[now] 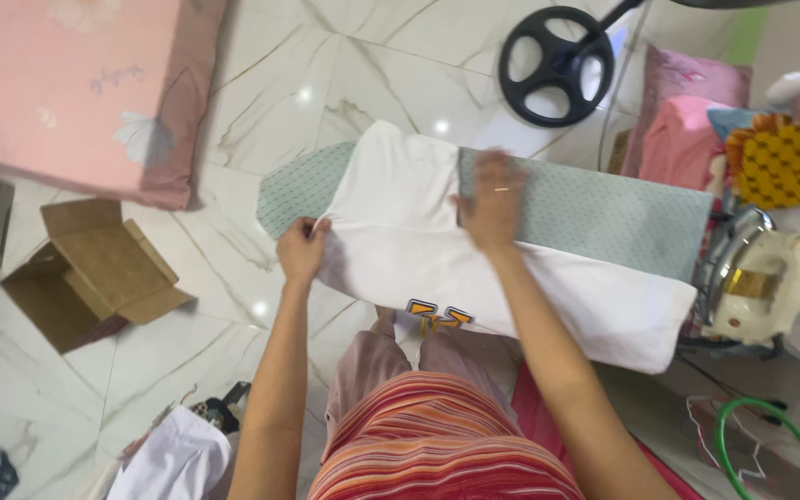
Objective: The person irons a white t-shirt with a yellow logo on an ironing board. They plug in the iron, place the shirt on the board, and systematically iron the front and back, adjusting the fabric as needed.
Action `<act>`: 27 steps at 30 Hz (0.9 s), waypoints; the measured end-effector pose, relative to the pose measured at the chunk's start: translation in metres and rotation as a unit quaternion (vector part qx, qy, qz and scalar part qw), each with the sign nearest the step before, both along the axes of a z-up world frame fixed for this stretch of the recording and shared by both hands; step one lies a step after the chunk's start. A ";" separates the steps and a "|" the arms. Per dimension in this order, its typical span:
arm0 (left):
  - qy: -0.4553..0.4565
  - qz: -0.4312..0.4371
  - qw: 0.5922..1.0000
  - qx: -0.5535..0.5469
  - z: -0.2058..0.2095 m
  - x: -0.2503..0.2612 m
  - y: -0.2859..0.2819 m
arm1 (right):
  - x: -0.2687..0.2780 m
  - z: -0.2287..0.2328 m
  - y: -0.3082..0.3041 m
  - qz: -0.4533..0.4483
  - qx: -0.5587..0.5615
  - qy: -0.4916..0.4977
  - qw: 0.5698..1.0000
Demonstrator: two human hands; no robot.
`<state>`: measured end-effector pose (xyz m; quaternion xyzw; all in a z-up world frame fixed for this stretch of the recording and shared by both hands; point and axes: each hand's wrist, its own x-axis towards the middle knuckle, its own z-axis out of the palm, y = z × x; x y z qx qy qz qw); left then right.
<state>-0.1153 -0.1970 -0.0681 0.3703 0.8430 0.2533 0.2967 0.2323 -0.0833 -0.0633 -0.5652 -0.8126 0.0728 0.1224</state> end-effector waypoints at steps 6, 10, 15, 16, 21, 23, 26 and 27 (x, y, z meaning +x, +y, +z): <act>0.168 -0.163 0.965 0.118 0.019 0.063 0.003 | 0.328 0.048 -0.055 -0.411 0.082 -0.130 0.898; 0.152 -0.449 0.859 0.193 0.000 0.136 0.030 | 0.438 0.094 -0.104 -0.445 0.033 -0.062 0.893; 0.207 -0.378 0.901 0.052 0.021 0.165 0.079 | 0.480 0.100 -0.088 -0.400 -0.095 0.025 0.911; 0.199 -0.366 0.909 0.024 0.024 0.165 0.087 | 0.485 0.096 -0.078 -0.410 -0.099 0.092 0.902; 0.261 -0.234 0.930 0.113 0.020 0.117 0.092 | 0.503 0.096 -0.063 -0.422 -0.097 0.214 0.876; 0.211 -0.121 0.963 0.116 0.018 0.079 0.079 | 0.504 0.108 -0.071 -0.338 0.013 0.034 0.940; 0.105 -0.027 0.991 0.076 0.015 0.028 0.061 | 0.488 0.144 -0.095 -0.306 0.020 0.052 0.950; 0.057 -0.010 0.997 0.052 0.014 0.020 0.062 | 0.473 0.157 -0.103 -0.313 -0.009 0.098 0.945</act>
